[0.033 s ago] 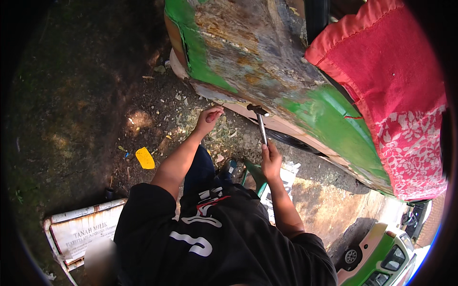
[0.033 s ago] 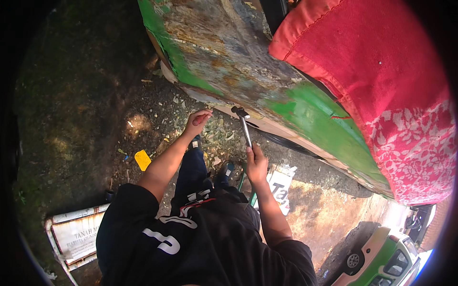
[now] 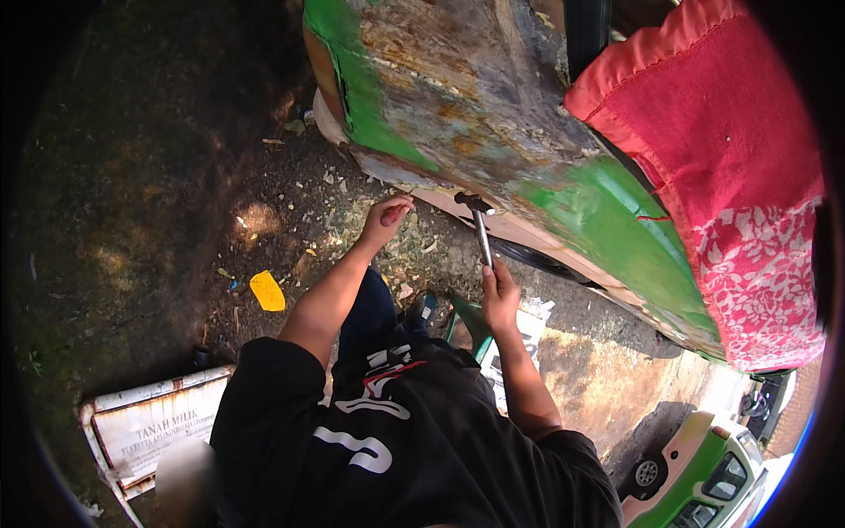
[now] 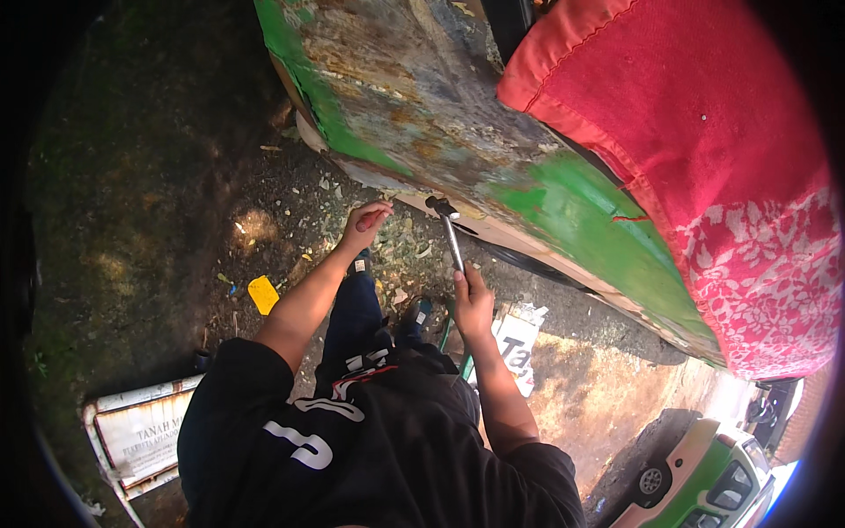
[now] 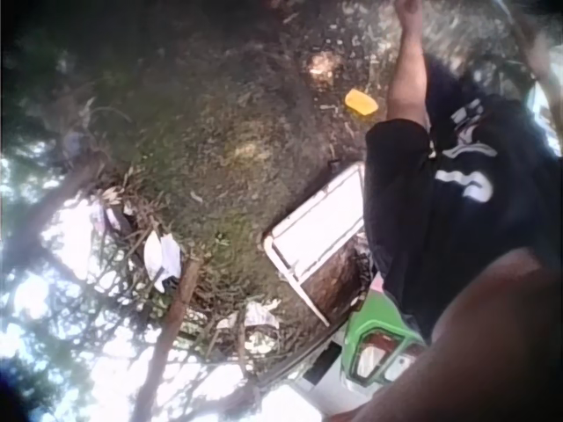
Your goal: The person uses a hammer and a metal punch to repeatedly strike a small area on the edge of a green metal panel. The person holds the punch against the panel and taps it with the hammer throughout the clip.
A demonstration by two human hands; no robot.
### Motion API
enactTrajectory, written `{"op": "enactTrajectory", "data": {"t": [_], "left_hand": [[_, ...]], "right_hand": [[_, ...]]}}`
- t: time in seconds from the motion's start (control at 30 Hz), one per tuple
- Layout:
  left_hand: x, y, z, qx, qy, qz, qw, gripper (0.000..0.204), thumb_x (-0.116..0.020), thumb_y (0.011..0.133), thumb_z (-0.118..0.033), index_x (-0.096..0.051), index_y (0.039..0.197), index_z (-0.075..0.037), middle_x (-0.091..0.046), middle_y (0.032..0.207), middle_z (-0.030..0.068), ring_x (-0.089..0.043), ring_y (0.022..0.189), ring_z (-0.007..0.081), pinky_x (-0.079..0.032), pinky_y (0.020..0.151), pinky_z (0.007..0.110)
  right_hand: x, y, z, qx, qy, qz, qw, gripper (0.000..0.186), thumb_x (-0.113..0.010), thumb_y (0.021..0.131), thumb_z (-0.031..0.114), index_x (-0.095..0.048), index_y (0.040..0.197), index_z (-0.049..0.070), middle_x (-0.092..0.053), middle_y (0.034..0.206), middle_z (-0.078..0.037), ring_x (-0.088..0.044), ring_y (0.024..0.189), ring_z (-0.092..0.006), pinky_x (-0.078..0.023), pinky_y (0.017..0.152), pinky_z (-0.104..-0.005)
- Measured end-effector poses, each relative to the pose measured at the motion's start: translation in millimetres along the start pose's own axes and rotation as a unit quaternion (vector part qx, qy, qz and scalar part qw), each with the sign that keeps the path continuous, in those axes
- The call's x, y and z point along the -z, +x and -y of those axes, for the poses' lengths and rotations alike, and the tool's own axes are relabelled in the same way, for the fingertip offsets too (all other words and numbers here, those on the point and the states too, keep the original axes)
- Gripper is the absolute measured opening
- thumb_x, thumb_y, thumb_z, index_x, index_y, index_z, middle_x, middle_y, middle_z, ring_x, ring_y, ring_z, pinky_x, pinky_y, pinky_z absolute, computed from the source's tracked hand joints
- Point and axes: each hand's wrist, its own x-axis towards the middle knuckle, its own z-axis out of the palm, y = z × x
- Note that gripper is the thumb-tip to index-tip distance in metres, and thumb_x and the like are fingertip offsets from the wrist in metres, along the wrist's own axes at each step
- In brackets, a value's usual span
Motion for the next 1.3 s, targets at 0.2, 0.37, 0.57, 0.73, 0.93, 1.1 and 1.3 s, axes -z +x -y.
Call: {"op": "enactTrajectory", "data": {"t": [0.2, 0.37, 0.57, 0.73, 0.93, 1.1, 1.3], "left_hand": [[-4, 12, 4, 0.005, 0.004, -0.009, 1.0, 0.011, -0.06, 0.09, 0.005, -0.066, 0.097, -0.001, -0.069, 0.105, 0.0108, -0.065, 0.102, 0.0203, -0.049, 0.09, 0.031], [-6, 17, 9, -0.022, 0.032, -0.021, 0.999, 0.01, -0.059, 0.092, 0.002, -0.066, 0.097, -0.001, -0.069, 0.102, 0.0095, -0.065, 0.097, 0.0192, -0.05, 0.086, 0.029], [-13, 24, 16, 0.054, 0.025, -0.023, 0.998, 0.012, -0.059, 0.09, 0.003, -0.066, 0.099, -0.002, -0.067, 0.09, 0.0064, -0.06, 0.082, 0.0145, -0.047, 0.077, 0.026], [-12, 33, 23, 0.065, 0.041, 0.0, 0.997, 0.011, -0.062, 0.092, 0.001, -0.068, 0.1, -0.005, -0.068, 0.091, 0.0029, -0.06, 0.082, 0.0107, -0.048, 0.075, 0.026], [-15, 40, 34, 0.01, -0.045, -0.02, 0.999, 0.009, -0.061, 0.09, -0.005, -0.065, 0.096, -0.002, -0.065, 0.085, 0.0063, -0.057, 0.077, 0.0152, -0.047, 0.075, 0.029], [-18, 47, 18, 0.039, 0.014, -0.014, 0.999, 0.011, -0.062, 0.091, -0.009, -0.065, 0.097, 0.0, -0.055, 0.076, 0.0005, -0.051, 0.07, 0.0105, -0.044, 0.068, 0.027], [-11, 42, 32, 0.078, -0.184, 0.011, 0.98, 0.021, -0.063, 0.092, -0.017, -0.064, 0.1, 0.003, -0.052, 0.079, -0.0016, -0.049, 0.074, 0.0087, -0.038, 0.068, 0.023]], "right_hand": [[-4, 8, 0, -0.001, -0.019, 0.004, 1.0, 0.038, -0.058, 0.099, 0.029, -0.06, 0.124, 0.0, -0.067, 0.085, -0.019, -0.066, 0.079, -0.0229, -0.05, 0.074, -0.0346], [-9, 11, 1, 0.015, -0.045, 0.012, 0.999, 0.039, -0.058, 0.099, 0.028, -0.06, 0.123, -0.002, -0.068, 0.084, -0.02, -0.067, 0.078, -0.0246, -0.051, 0.073, -0.0354], [-14, 14, 11, 0.058, -0.074, 0.048, 0.994, 0.037, -0.06, 0.098, 0.031, -0.061, 0.122, 0.004, -0.064, 0.072, -0.019, -0.067, 0.066, -0.0329, -0.051, 0.062, -0.0391], [-31, 17, 30, 0.106, -0.065, 0.071, 0.99, 0.031, -0.062, 0.096, 0.024, -0.061, 0.12, 0.004, -0.064, 0.071, -0.019, -0.066, 0.067, -0.0374, -0.05, 0.06, -0.0414], [-48, 24, 27, 0.25, -0.061, 0.029, 0.966, 0.029, -0.062, 0.095, 0.021, -0.061, 0.119, 0.005, -0.066, 0.077, -0.018, -0.066, 0.067, -0.0375, -0.05, 0.057, -0.0439], [-51, 30, 30, 0.205, -0.172, 0.068, 0.961, 0.028, -0.062, 0.095, 0.023, -0.062, 0.117, 0.006, -0.067, 0.081, -0.019, -0.067, 0.07, -0.038, -0.051, 0.057, -0.0463], [-54, 24, 36, 0.193, -0.179, 0.043, 0.964, 0.029, -0.063, 0.094, 0.022, -0.062, 0.117, 0.005, -0.067, 0.081, -0.021, -0.067, 0.072, -0.0401, -0.052, 0.06, -0.0446]]}}
